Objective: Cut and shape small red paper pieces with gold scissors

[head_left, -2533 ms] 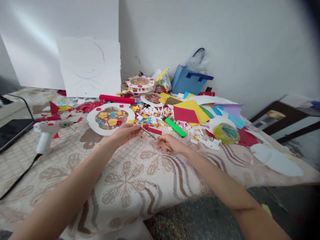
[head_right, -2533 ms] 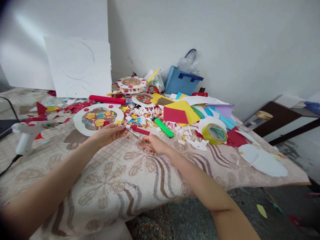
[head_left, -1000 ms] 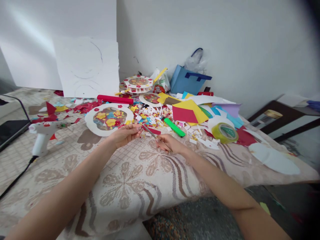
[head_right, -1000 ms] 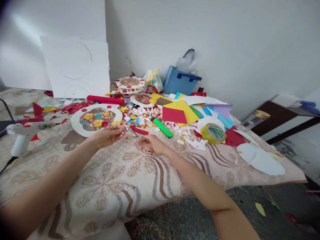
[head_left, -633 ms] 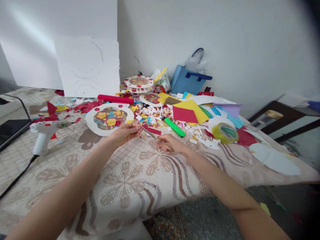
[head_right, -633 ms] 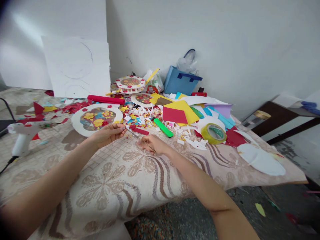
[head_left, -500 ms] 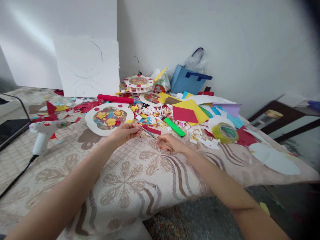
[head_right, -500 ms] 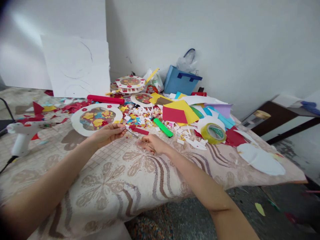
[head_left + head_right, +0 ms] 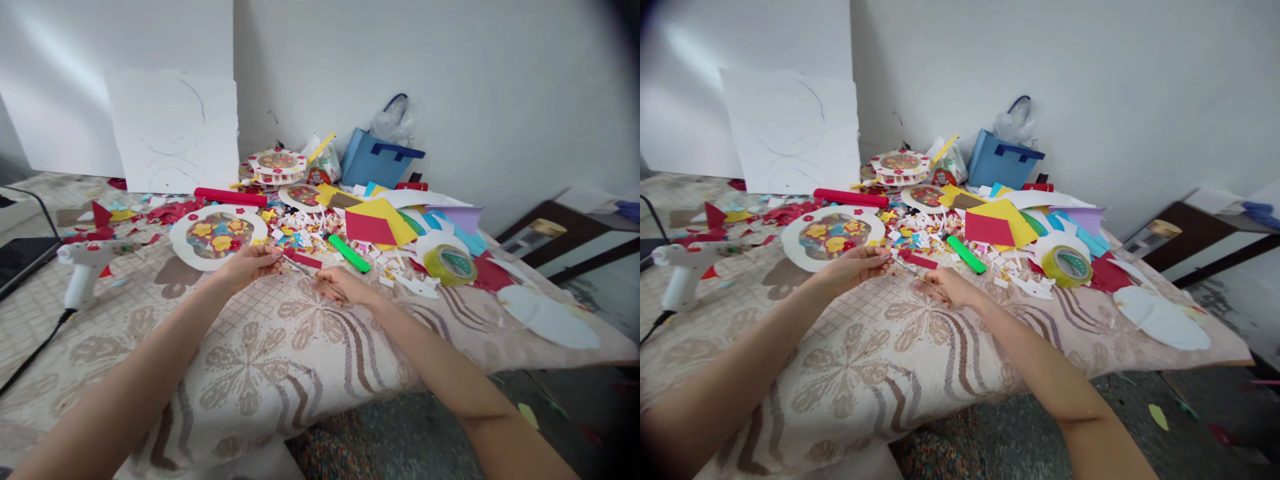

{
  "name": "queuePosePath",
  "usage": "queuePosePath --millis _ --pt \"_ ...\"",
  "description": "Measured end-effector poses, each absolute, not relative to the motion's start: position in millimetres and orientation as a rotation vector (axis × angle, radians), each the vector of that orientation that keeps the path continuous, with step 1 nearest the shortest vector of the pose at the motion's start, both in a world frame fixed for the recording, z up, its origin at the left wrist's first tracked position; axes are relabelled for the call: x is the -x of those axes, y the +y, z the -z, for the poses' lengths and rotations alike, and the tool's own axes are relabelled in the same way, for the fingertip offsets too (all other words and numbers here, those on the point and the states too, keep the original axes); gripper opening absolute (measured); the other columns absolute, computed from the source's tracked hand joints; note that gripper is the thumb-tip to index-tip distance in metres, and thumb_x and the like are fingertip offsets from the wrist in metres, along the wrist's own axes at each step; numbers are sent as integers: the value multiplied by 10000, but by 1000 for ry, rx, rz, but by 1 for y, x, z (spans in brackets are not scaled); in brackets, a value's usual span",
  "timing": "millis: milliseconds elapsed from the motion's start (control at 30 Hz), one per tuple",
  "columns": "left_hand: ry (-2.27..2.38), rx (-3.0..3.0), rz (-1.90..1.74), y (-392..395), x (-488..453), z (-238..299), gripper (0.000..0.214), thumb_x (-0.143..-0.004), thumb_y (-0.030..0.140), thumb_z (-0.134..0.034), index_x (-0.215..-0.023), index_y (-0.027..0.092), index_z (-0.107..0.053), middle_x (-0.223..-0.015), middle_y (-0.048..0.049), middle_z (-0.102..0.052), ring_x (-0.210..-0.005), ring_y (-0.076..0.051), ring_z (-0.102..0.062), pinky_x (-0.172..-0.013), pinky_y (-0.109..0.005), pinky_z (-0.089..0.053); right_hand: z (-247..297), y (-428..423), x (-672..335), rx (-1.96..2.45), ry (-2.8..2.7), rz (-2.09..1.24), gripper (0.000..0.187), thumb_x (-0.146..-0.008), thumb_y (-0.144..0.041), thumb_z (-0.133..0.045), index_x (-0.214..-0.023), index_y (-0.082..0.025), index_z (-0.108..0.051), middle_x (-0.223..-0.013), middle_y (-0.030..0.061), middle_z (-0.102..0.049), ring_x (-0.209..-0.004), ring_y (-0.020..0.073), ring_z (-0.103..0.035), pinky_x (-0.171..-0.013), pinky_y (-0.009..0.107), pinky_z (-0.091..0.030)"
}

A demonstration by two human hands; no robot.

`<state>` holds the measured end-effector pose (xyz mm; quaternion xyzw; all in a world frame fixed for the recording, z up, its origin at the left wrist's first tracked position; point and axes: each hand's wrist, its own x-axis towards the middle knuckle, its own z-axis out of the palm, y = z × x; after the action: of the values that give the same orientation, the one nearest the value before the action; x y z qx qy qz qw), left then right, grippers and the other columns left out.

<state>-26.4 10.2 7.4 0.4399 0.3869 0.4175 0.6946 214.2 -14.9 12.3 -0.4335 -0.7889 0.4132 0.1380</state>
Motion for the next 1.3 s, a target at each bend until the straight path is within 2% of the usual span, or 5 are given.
queuePosePath --millis 367,600,900,1300 --pt "878 -1022 -909 8 26 -11 147 -676 183 -745 -747 109 -640 -658 -18 -640 -592 -73 -586 -617 -189 -495 -16 -15 -214 1265 -2347 -1114 491 -841 -582 -424 -558 -182 -403 -420 -62 -376 -360 62 -373 -374 193 -278" --pt "916 -1010 -923 8 25 -10 175 -650 174 -764 -761 105 -647 -652 -14 -645 -589 -71 -591 -616 -182 -500 -17 -11 -212 1244 -2482 -808 469 -846 -512 -470 -538 -169 -380 -474 -56 -320 -469 68 -295 -471 225 -175" --pt "907 -998 -927 8 25 -10 153 -677 152 -742 -774 105 -634 -651 -15 -646 -583 -71 -599 -599 -171 -505 -13 -8 -213 1254 -2561 -633 487 -853 -544 -461 -552 -168 -390 -522 -42 -335 -518 84 -300 -519 242 -179" --pt "870 -902 -998 6 22 -12 82 -717 81 -692 -759 103 -625 -673 -24 -657 -586 -75 -605 -573 -175 -504 -10 -10 -208 1258 -2518 -602 477 -873 -513 -462 -550 -162 -434 -514 -44 -335 -502 81 -315 -512 234 -175"
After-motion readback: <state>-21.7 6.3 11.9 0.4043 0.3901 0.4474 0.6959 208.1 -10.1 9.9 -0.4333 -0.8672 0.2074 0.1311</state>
